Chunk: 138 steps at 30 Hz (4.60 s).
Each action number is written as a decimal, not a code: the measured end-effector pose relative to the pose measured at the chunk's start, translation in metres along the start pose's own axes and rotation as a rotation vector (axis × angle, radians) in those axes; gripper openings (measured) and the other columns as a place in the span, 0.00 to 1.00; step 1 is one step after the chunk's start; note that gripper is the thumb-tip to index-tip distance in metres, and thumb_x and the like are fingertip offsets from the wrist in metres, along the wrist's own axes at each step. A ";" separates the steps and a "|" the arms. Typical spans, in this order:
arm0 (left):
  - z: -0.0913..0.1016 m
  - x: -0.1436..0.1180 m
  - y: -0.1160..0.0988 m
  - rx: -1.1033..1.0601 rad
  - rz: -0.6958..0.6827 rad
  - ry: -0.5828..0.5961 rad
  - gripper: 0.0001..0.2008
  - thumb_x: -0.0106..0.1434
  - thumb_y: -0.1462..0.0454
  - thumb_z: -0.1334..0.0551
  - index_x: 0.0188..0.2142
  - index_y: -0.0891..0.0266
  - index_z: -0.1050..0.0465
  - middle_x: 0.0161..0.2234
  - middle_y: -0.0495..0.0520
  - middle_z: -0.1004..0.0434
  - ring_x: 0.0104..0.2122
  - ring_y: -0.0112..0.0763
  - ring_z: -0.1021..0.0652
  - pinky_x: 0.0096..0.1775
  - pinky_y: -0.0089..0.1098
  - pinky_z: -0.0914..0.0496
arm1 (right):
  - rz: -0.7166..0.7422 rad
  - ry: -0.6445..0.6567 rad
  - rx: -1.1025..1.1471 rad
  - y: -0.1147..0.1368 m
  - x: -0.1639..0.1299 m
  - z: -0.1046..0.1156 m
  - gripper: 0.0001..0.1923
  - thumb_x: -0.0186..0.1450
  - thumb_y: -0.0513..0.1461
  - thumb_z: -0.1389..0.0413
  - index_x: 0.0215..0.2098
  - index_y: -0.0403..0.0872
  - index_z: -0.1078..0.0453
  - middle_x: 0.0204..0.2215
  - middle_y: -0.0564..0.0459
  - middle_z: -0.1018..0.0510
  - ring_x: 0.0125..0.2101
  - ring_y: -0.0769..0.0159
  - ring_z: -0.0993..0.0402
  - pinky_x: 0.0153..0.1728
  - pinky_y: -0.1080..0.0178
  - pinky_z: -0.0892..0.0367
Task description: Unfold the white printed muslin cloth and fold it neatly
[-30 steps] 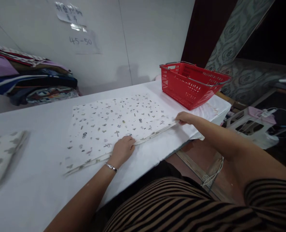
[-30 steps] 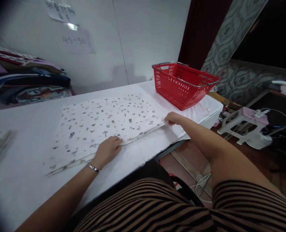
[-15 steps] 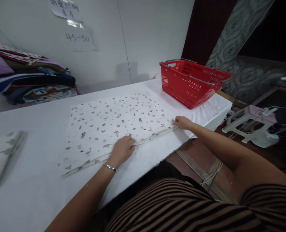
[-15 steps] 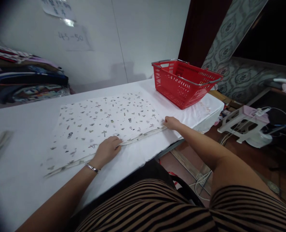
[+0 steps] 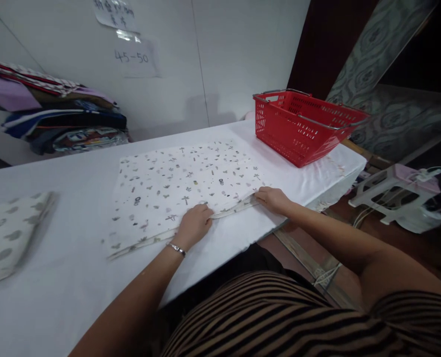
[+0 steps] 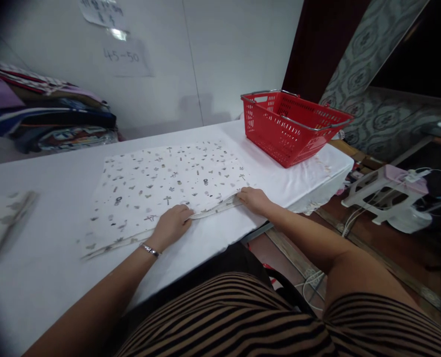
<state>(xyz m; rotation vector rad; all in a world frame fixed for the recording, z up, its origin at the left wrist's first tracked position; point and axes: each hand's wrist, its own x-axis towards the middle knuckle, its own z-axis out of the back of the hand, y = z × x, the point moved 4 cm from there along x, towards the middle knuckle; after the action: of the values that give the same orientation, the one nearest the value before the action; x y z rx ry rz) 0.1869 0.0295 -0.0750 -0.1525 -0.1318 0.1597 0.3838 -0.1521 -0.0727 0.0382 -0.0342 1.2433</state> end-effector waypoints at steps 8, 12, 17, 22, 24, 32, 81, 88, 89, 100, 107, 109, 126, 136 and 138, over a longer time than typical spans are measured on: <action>0.000 0.000 -0.001 0.008 0.004 -0.003 0.10 0.59 0.68 0.47 0.36 0.59 0.28 0.36 0.54 0.28 0.39 0.36 0.29 0.38 0.35 0.34 | 0.082 0.039 -0.139 0.007 0.007 -0.001 0.14 0.69 0.37 0.58 0.42 0.45 0.31 0.40 0.46 0.28 0.39 0.63 0.34 0.33 0.65 0.43; -0.001 -0.001 0.000 0.013 -0.002 -0.017 0.10 0.59 0.68 0.47 0.37 0.60 0.28 0.37 0.54 0.28 0.39 0.36 0.29 0.37 0.34 0.34 | 0.133 0.001 -0.081 0.008 0.007 0.001 0.14 0.69 0.36 0.57 0.41 0.44 0.31 0.42 0.46 0.29 0.42 0.62 0.35 0.37 0.64 0.42; -0.001 -0.001 0.001 0.017 -0.006 -0.033 0.10 0.59 0.68 0.47 0.37 0.59 0.28 0.36 0.54 0.28 0.39 0.36 0.29 0.37 0.34 0.34 | 0.144 0.032 -0.002 0.004 0.003 0.006 0.14 0.69 0.37 0.57 0.38 0.45 0.30 0.39 0.48 0.27 0.40 0.64 0.34 0.38 0.65 0.41; -0.001 -0.001 0.000 0.013 -0.001 -0.020 0.10 0.59 0.69 0.47 0.37 0.59 0.28 0.36 0.54 0.28 0.39 0.35 0.29 0.38 0.34 0.34 | 0.093 0.038 0.109 0.000 0.004 0.006 0.13 0.69 0.39 0.56 0.41 0.49 0.29 0.41 0.50 0.26 0.41 0.66 0.32 0.35 0.67 0.42; -0.001 -0.001 0.000 0.008 -0.003 -0.022 0.10 0.59 0.69 0.47 0.37 0.59 0.28 0.37 0.54 0.28 0.39 0.35 0.29 0.38 0.33 0.34 | 0.081 0.030 0.118 0.002 0.007 0.006 0.14 0.69 0.40 0.56 0.42 0.50 0.29 0.43 0.51 0.27 0.41 0.66 0.32 0.33 0.67 0.42; -0.003 -0.001 0.002 -0.004 0.013 -0.015 0.10 0.59 0.68 0.46 0.37 0.59 0.28 0.37 0.53 0.28 0.40 0.35 0.29 0.38 0.33 0.35 | 0.055 -0.023 0.107 0.006 0.013 0.007 0.14 0.69 0.41 0.56 0.38 0.49 0.29 0.42 0.52 0.26 0.35 0.67 0.30 0.28 0.67 0.45; -0.001 -0.006 0.002 -0.005 0.000 -0.038 0.09 0.61 0.67 0.46 0.36 0.58 0.27 0.38 0.53 0.27 0.39 0.34 0.29 0.38 0.34 0.34 | 0.071 -0.048 0.182 -0.011 0.027 -0.008 0.11 0.65 0.39 0.50 0.43 0.48 0.29 0.39 0.48 0.24 0.39 0.62 0.31 0.39 0.63 0.39; -0.003 -0.006 0.005 -0.011 -0.011 -0.055 0.10 0.61 0.67 0.46 0.39 0.58 0.27 0.38 0.53 0.27 0.38 0.34 0.28 0.38 0.33 0.33 | 0.089 0.023 0.080 -0.007 0.029 -0.003 0.08 0.66 0.39 0.52 0.36 0.47 0.31 0.33 0.49 0.25 0.34 0.64 0.32 0.34 0.65 0.43; -0.004 -0.006 0.005 -0.010 -0.014 -0.061 0.10 0.61 0.67 0.46 0.39 0.59 0.27 0.38 0.53 0.27 0.38 0.34 0.28 0.38 0.33 0.33 | 0.127 0.017 0.072 -0.005 0.028 -0.003 0.08 0.66 0.38 0.52 0.36 0.47 0.31 0.33 0.49 0.25 0.35 0.64 0.32 0.35 0.64 0.43; -0.003 -0.006 0.005 -0.014 0.011 -0.056 0.11 0.62 0.65 0.47 0.39 0.58 0.27 0.39 0.53 0.27 0.39 0.34 0.28 0.38 0.33 0.33 | 0.256 -0.145 -0.027 -0.004 0.002 -0.003 0.13 0.68 0.35 0.57 0.37 0.46 0.31 0.32 0.49 0.26 0.35 0.63 0.34 0.38 0.62 0.42; -0.002 -0.007 0.003 -0.006 0.003 -0.056 0.11 0.62 0.66 0.47 0.38 0.58 0.27 0.38 0.53 0.27 0.39 0.34 0.28 0.38 0.34 0.34 | 0.322 -0.141 0.030 0.000 -0.006 -0.010 0.13 0.68 0.36 0.58 0.40 0.46 0.31 0.37 0.46 0.26 0.39 0.62 0.34 0.41 0.61 0.42; -0.002 -0.007 0.002 0.007 0.002 -0.058 0.11 0.61 0.66 0.47 0.39 0.58 0.27 0.38 0.53 0.27 0.38 0.34 0.29 0.38 0.34 0.34 | 0.356 -0.142 0.029 0.001 -0.006 -0.009 0.13 0.68 0.36 0.57 0.41 0.46 0.31 0.39 0.46 0.26 0.40 0.62 0.34 0.41 0.60 0.42; 0.000 -0.005 0.004 -0.058 0.061 -0.041 0.12 0.62 0.64 0.47 0.40 0.58 0.27 0.38 0.52 0.26 0.38 0.34 0.28 0.37 0.33 0.33 | 0.402 -0.059 -0.071 0.003 0.001 -0.005 0.14 0.68 0.36 0.57 0.39 0.44 0.30 0.37 0.46 0.26 0.37 0.62 0.35 0.40 0.60 0.43; 0.001 -0.006 0.001 -0.012 0.044 -0.037 0.11 0.61 0.66 0.47 0.39 0.58 0.27 0.37 0.52 0.27 0.38 0.34 0.29 0.36 0.33 0.35 | 0.282 -0.152 -0.123 -0.005 0.012 -0.003 0.14 0.68 0.35 0.58 0.41 0.42 0.31 0.39 0.44 0.26 0.39 0.60 0.35 0.41 0.60 0.43; 0.001 -0.006 0.001 -0.003 0.039 -0.037 0.11 0.61 0.66 0.47 0.38 0.58 0.27 0.37 0.52 0.27 0.38 0.34 0.29 0.36 0.33 0.35 | 0.297 -0.158 -0.136 -0.002 0.009 -0.010 0.15 0.69 0.36 0.59 0.43 0.42 0.31 0.40 0.44 0.27 0.40 0.60 0.35 0.41 0.60 0.43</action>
<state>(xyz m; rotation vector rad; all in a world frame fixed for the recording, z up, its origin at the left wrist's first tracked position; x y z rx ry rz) 0.1806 0.0291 -0.0750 -0.1552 -0.1664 0.2012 0.3889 -0.1435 -0.0819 0.0131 -0.2701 1.5302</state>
